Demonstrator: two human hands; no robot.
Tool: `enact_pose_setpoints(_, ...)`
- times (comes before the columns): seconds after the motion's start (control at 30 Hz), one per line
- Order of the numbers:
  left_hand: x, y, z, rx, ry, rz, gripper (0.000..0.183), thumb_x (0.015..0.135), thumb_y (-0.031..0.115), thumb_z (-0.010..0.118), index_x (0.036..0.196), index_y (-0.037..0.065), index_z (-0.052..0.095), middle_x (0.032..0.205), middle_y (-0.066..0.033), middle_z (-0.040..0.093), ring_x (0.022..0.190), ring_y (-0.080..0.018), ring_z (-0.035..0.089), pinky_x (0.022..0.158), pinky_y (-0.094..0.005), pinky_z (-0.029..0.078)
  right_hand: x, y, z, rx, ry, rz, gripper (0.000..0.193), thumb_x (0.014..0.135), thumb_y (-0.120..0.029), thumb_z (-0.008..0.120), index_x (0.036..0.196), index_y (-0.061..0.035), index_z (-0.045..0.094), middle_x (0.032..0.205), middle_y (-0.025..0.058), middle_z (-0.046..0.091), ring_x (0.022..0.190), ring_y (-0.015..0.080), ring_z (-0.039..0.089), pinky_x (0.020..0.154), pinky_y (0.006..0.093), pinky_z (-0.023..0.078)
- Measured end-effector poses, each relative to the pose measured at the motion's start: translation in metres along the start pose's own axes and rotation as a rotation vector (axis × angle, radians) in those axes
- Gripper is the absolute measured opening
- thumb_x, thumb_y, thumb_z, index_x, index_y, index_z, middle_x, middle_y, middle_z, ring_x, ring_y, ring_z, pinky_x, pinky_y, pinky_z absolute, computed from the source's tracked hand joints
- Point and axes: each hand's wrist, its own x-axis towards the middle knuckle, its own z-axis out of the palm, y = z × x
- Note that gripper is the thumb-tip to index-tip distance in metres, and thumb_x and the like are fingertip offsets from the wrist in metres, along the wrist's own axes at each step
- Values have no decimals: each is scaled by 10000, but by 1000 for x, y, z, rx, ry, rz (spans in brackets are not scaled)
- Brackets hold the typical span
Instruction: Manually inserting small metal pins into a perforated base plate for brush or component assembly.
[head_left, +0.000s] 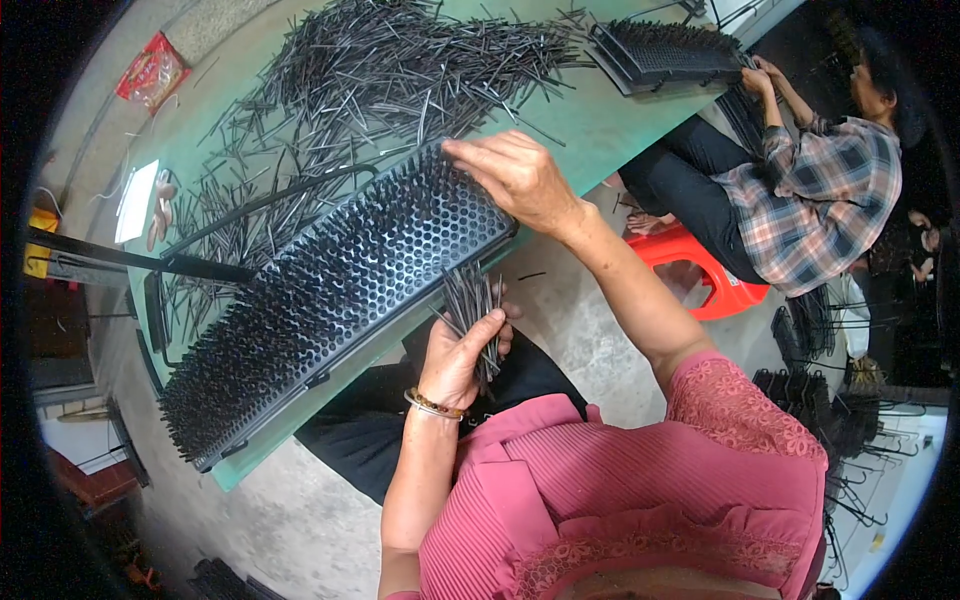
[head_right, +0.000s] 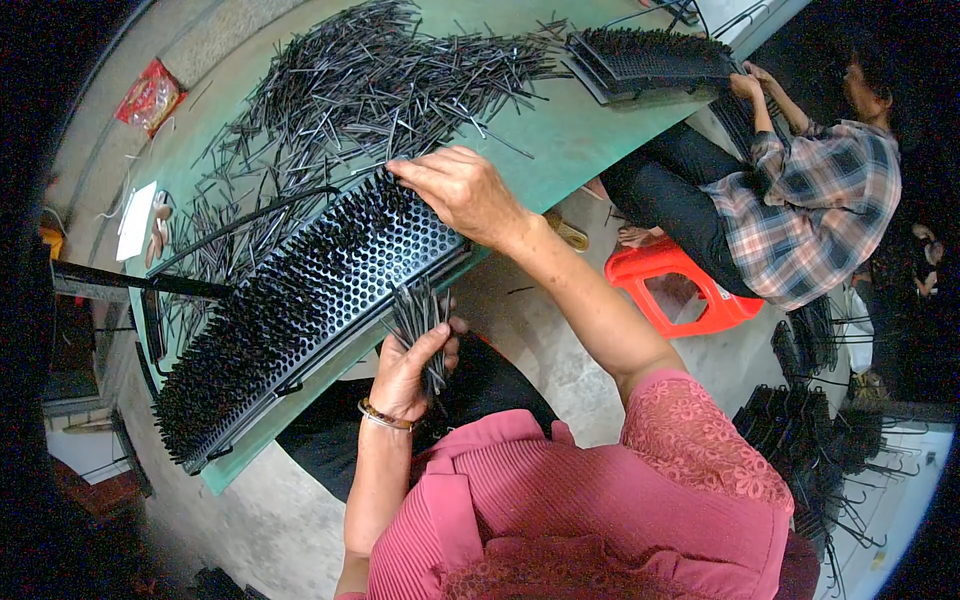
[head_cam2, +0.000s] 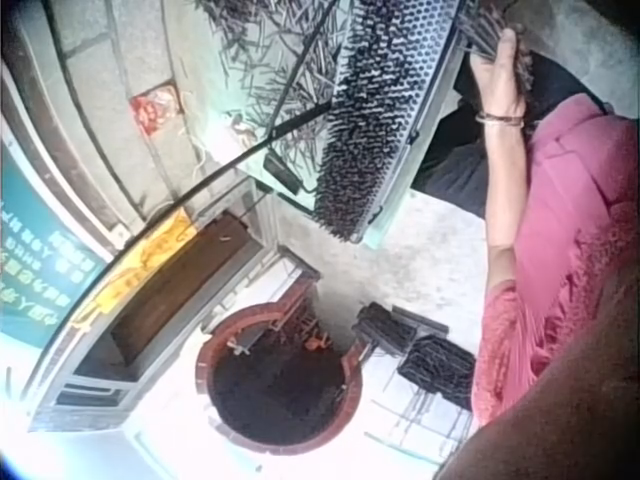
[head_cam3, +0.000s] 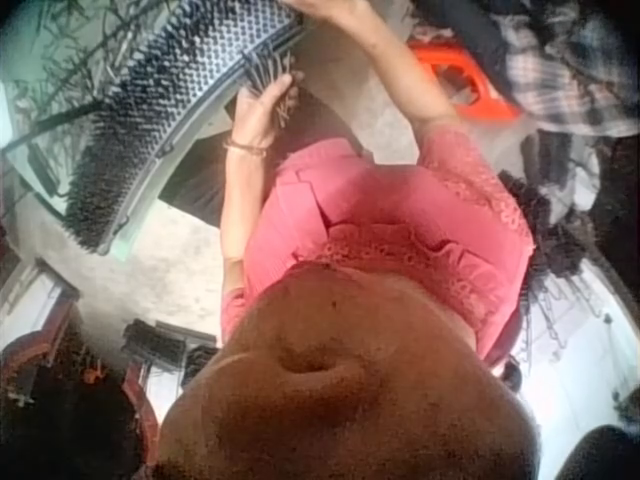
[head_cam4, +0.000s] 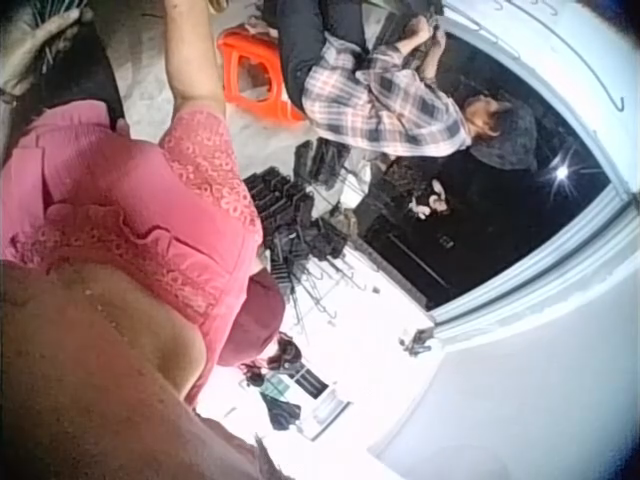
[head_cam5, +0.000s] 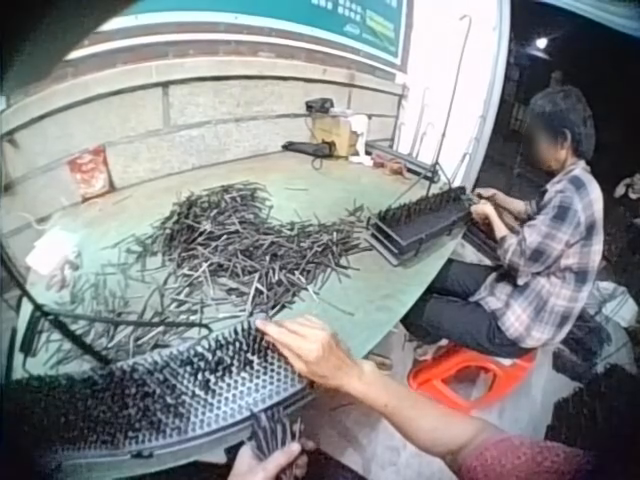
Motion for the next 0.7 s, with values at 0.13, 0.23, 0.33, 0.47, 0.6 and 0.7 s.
enact_pose_setpoints(0.13, 0, 0, 0, -7, 29, -8, 330, 860, 93, 619, 1161, -5, 525, 941, -104, 635, 726, -115, 571, 624, -238, 488, -4, -1, 2, -4, 18, 13, 325, 778, -61, 663, 1101, -61, 624, 871, 110, 657, 761, 255, 621, 692, 341, 480)
enact_pose_setpoints(0.23, -1, 1, 0, 12, 25, -13, 316, 860, 93, 617, 1149, -6, 533, 961, -102, 635, 747, -115, 580, 640, -238, 496, -3, -4, 3, -1, 41, 41, 304, 787, -55, 650, 1090, -51, 626, 870, 113, 656, 769, 257, 622, 698, 343, 480)
enact_pose_setpoints(0.33, -1, 1, 1, 7, 31, -9, 310, 861, 93, 616, 1143, -7, 537, 959, -97, 630, 750, -118, 580, 645, -244, 495, 0, -6, 1, -9, 45, 71, 270, 792, -51, 642, 1062, -38, 632, 875, 116, 657, 781, 261, 626, 710, 343, 486)
enact_pose_setpoints(0.47, -1, 0, -2, 1, 12, 2, 316, 861, 106, 620, 1142, -10, 537, 940, -88, 622, 754, -126, 580, 654, -255, 495, -2, -7, -3, 36, 64, 165, 208, 790, -54, 644, 994, -14, 642, 881, 126, 658, 775, 270, 632, 693, 335, 499)
enact_pose_setpoints(0.6, -1, -1, -1, 11, 7, -5, 328, 859, 111, 623, 1148, -16, 533, 933, -90, 621, 758, -130, 580, 660, -258, 494, -4, -7, 1, 29, 86, 87, 184, 787, -51, 646, 965, -5, 642, 879, 131, 658, 754, 269, 635, 664, 329, 504)
enact_pose_setpoints(0.7, -1, -2, -2, 10, 12, -4, 331, 860, 110, 622, 1150, -20, 531, 935, -90, 621, 756, -128, 580, 661, -255, 493, -3, -9, -2, 43, 116, 191, 182, 784, -42, 643, 963, -8, 646, 875, 132, 656, 747, 267, 635, 655, 333, 504)
